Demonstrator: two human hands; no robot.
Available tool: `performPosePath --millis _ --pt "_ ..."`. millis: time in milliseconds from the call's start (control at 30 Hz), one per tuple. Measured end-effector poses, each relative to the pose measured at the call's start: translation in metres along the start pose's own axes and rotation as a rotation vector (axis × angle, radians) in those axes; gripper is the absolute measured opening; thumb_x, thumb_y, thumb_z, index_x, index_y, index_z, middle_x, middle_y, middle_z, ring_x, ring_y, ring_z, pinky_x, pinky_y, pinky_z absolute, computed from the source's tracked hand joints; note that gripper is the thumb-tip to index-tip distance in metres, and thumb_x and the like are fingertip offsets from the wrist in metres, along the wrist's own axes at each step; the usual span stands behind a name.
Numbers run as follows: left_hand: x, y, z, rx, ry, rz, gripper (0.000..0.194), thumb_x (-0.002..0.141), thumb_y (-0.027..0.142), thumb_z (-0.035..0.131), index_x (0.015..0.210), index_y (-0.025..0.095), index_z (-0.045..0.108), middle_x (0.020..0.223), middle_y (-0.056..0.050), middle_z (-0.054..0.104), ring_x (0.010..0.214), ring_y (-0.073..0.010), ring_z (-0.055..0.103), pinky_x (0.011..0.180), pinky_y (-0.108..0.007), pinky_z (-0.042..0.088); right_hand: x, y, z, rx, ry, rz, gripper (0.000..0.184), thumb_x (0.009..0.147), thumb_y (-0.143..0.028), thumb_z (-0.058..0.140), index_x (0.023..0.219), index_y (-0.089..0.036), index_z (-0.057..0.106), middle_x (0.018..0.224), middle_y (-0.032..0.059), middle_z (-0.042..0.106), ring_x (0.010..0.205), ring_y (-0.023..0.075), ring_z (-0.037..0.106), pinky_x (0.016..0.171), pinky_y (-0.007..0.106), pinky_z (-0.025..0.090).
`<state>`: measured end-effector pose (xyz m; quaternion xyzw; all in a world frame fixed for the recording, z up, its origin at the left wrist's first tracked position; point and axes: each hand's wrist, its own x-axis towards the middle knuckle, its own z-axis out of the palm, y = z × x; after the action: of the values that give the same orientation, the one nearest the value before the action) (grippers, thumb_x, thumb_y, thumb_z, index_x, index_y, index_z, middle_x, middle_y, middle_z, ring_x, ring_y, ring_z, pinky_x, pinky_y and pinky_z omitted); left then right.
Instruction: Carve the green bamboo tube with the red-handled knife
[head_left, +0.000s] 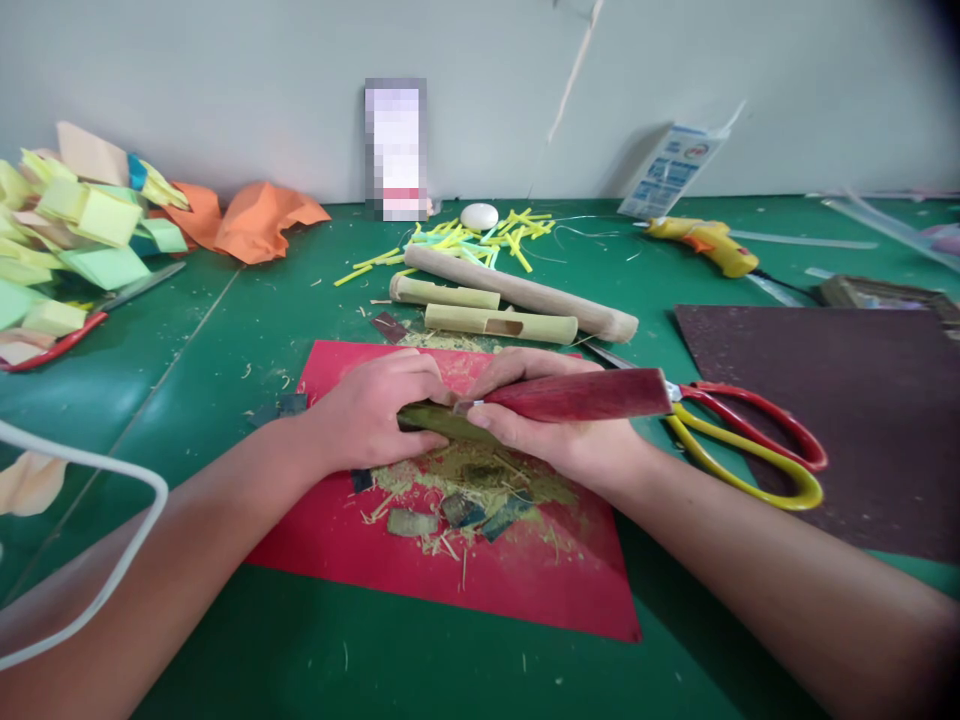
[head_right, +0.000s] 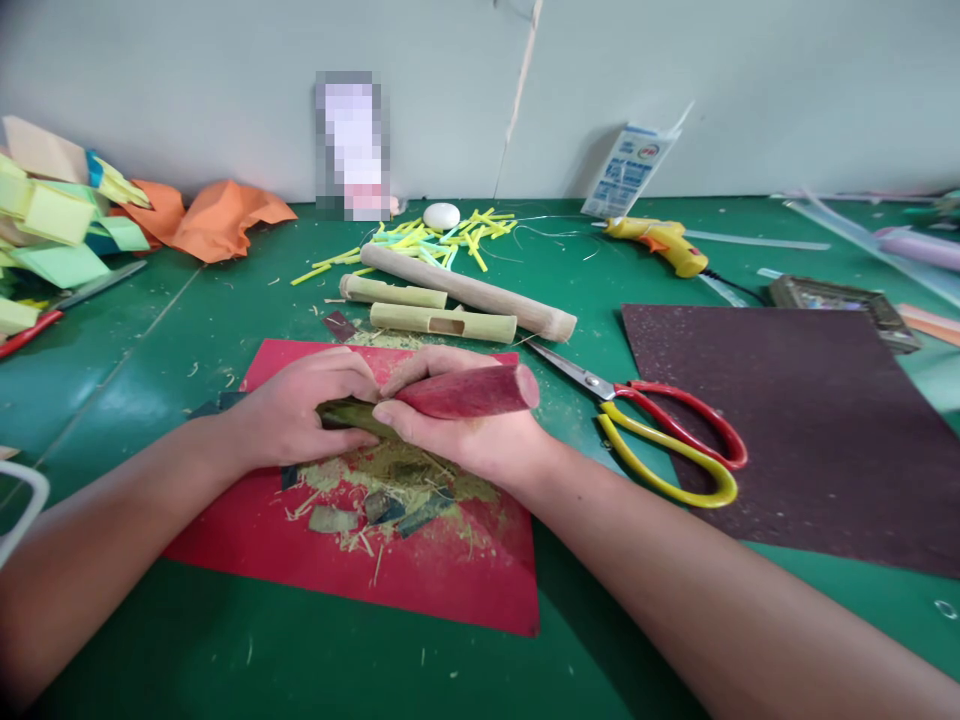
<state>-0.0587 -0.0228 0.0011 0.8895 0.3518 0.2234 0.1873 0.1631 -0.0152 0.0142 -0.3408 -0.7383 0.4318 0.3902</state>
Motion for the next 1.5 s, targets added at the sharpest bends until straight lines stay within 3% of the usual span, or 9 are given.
performPosePath --millis 1500 --pt "0.0007 0.0005 -0.0005 -0.013 0.002 -0.008 0.016 0.081 0.025 0.070 0.092 0.016 0.064 0.092 -0.005 0.066 0.087 -0.0191 0.059 0.078 -0.033 0.046 0.0005 -0.0002 0.0005 -0.062 -0.011 -0.073 0.007 0.078 -0.020 0.072 0.073 -0.022 0.068 0.074 0.0001 0.069 0.062 0.0127 0.062 0.058 0.026 0.051"
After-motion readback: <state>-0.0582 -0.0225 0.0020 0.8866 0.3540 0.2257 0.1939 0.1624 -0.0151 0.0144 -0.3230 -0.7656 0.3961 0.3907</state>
